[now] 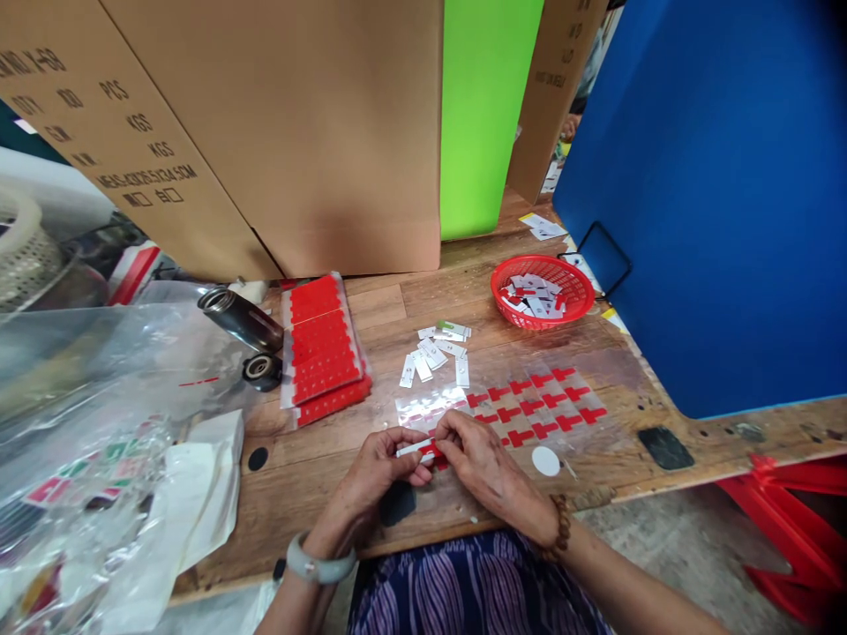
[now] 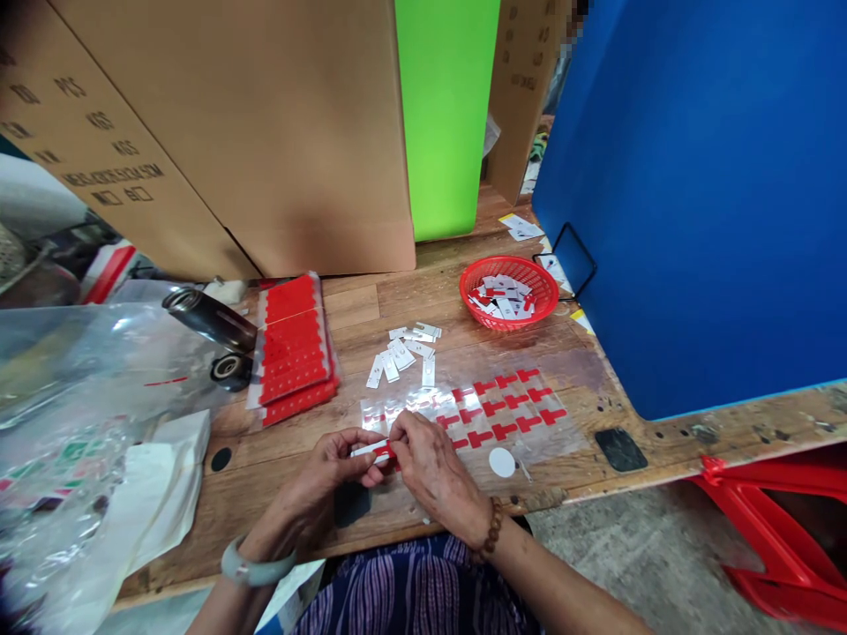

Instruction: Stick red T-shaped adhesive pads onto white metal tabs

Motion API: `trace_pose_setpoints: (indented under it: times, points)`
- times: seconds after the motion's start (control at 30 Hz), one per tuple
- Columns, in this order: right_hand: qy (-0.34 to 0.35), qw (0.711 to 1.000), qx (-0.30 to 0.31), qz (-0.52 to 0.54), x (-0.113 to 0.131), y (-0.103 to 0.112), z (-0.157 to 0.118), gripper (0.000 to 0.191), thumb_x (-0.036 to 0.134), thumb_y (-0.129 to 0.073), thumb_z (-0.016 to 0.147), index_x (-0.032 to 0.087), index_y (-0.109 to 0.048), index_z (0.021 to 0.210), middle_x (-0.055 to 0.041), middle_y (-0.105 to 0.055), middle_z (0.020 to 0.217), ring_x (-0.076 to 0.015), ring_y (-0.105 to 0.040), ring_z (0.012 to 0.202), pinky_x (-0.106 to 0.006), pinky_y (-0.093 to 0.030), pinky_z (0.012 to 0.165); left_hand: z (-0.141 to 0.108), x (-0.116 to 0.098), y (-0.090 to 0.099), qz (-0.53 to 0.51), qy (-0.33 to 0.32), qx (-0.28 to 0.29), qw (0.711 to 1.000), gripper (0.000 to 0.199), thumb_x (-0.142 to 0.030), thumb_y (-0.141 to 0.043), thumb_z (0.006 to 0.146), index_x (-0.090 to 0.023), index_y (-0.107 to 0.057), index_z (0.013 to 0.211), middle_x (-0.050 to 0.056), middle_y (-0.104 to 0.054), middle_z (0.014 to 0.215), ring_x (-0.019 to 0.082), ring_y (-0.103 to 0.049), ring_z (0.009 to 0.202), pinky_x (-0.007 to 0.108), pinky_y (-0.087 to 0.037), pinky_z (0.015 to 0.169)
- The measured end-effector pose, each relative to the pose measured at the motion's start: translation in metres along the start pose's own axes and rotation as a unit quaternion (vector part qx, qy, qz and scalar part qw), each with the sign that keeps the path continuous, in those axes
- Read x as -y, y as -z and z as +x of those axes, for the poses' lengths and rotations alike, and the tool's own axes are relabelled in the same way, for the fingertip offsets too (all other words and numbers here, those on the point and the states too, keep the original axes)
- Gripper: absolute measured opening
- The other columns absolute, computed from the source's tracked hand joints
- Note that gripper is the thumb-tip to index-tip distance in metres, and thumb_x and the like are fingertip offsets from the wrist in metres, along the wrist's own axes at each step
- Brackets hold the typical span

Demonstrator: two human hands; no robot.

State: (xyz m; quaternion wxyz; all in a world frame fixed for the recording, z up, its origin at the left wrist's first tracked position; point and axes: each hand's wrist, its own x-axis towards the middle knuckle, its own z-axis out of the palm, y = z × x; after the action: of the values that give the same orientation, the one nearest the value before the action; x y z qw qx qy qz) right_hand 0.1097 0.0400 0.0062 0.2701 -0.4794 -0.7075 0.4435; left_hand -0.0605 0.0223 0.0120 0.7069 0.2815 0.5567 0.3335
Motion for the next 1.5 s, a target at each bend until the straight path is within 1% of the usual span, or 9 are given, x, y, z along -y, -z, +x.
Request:
trace_pose_setpoints:
  times: [0.5, 0.57, 0.7, 0.77, 0.97, 1.23, 1.33, 1.4, 1.5]
  points:
    - [-0.001, 0.998, -0.014, -0.057, 0.006, -0.003, -0.002, 0.014, 0.009, -0.047, 0.086, 0.020, -0.050, 0.078, -0.0003, -0.056, 0.078, -0.0163, -0.052, 0.076, -0.030, -0.038, 0.071, 0.003, 0.003, 0.000, 0.010, -0.008, 0.003, 1.000, 0.038, -0.020, -0.076, 0.064, -0.006, -0.064, 0.097, 0.008, -0.070, 0.065, 0.011, -0.064, 0.054, 0.017, -0.048, 0.055]
    - [0.000, 0.998, -0.037, -0.058, 0.001, -0.002, 0.000, 0.009, 0.011, -0.049, 0.085, 0.020, -0.052, 0.084, -0.0025, -0.057, 0.085, -0.0180, -0.052, 0.079, -0.031, -0.040, 0.073, 0.004, 0.004, 0.001, 0.006, -0.009, -0.001, 1.000, 0.038, -0.021, -0.075, 0.064, -0.006, -0.064, 0.097, 0.008, -0.070, 0.065, 0.011, -0.063, 0.053, 0.017, -0.047, 0.054]
    - [-0.011, 0.994, -0.105, -0.036, -0.012, 0.011, 0.007, 0.021, 0.016, -0.055, 0.082, 0.018, -0.051, 0.102, -0.0062, -0.057, 0.094, -0.0194, -0.053, 0.082, -0.033, -0.043, 0.074, 0.002, 0.004, 0.003, -0.006, 0.001, -0.012, 1.000, 0.040, -0.021, -0.077, 0.063, -0.007, -0.062, 0.097, 0.008, -0.070, 0.065, 0.010, -0.062, 0.051, 0.017, -0.047, 0.054]
    - [-0.024, 0.997, -0.078, -0.005, -0.016, 0.017, 0.010, 0.009, 0.021, -0.050, 0.087, 0.019, -0.054, 0.094, -0.0031, -0.058, 0.083, -0.0173, -0.054, 0.074, -0.030, -0.043, 0.068, 0.001, 0.004, 0.004, -0.009, -0.001, -0.020, 1.000, 0.040, -0.022, -0.077, 0.063, -0.007, -0.061, 0.097, 0.008, -0.071, 0.067, 0.010, -0.062, 0.051, 0.017, -0.047, 0.054]
    - [-0.090, 0.974, 0.082, 0.190, -0.012, 0.011, 0.008, 0.017, 0.034, -0.053, 0.086, 0.017, -0.056, 0.085, 0.0016, -0.059, 0.067, -0.0106, -0.054, 0.055, -0.022, -0.042, 0.054, -0.003, -0.002, -0.005, 0.023, -0.013, -0.002, 1.000, 0.037, -0.027, -0.077, 0.063, -0.008, -0.064, 0.092, 0.006, -0.069, 0.065, 0.010, -0.061, 0.052, 0.019, -0.046, 0.054]
    - [-0.168, 0.902, 0.134, 0.375, -0.027, 0.003, 0.007, 0.037, 0.049, -0.067, 0.072, 0.014, -0.054, 0.071, 0.0014, -0.062, 0.059, -0.0081, -0.053, 0.041, -0.019, -0.038, 0.042, -0.003, -0.005, -0.013, 0.041, -0.032, 0.033, 0.998, 0.045, -0.037, -0.079, 0.060, -0.009, -0.063, 0.092, 0.006, -0.069, 0.069, 0.011, -0.059, 0.052, 0.021, -0.046, 0.053]
    - [-0.173, 0.890, 0.083, 0.414, -0.032, 0.022, 0.016, 0.038, 0.048, -0.072, 0.068, 0.014, -0.055, 0.072, 0.0010, -0.063, 0.057, -0.0082, -0.054, 0.041, -0.018, -0.038, 0.041, 0.007, 0.005, -0.007, 0.033, -0.060, -0.016, 0.998, 0.055, -0.047, -0.075, 0.063, -0.013, -0.057, 0.103, 0.004, -0.068, 0.070, 0.012, -0.061, 0.055, 0.023, -0.047, 0.055]
    - [-0.149, 0.880, -0.003, 0.452, -0.029, 0.048, 0.027, 0.035, 0.043, -0.076, 0.067, 0.014, -0.056, 0.072, 0.0013, -0.064, 0.059, -0.0073, -0.056, 0.044, -0.017, -0.041, 0.044, 0.015, 0.013, 0.000, 0.059, -0.104, -0.065, 0.991, 0.058, -0.052, -0.071, 0.064, -0.014, -0.055, 0.105, 0.005, -0.068, 0.073, 0.015, -0.063, 0.059, 0.025, -0.049, 0.057]
    - [-0.074, 0.839, -0.155, 0.516, -0.020, 0.092, 0.048, 0.033, 0.039, -0.079, 0.065, 0.016, -0.059, 0.078, -0.0001, -0.067, 0.072, -0.0075, -0.060, 0.056, -0.018, -0.048, 0.058, 0.024, 0.023, 0.010, 0.130, -0.165, -0.134, 0.968, 0.058, -0.055, -0.068, 0.064, -0.014, -0.058, 0.104, 0.010, -0.069, 0.086, 0.022, -0.067, 0.076, 0.032, -0.053, 0.069]
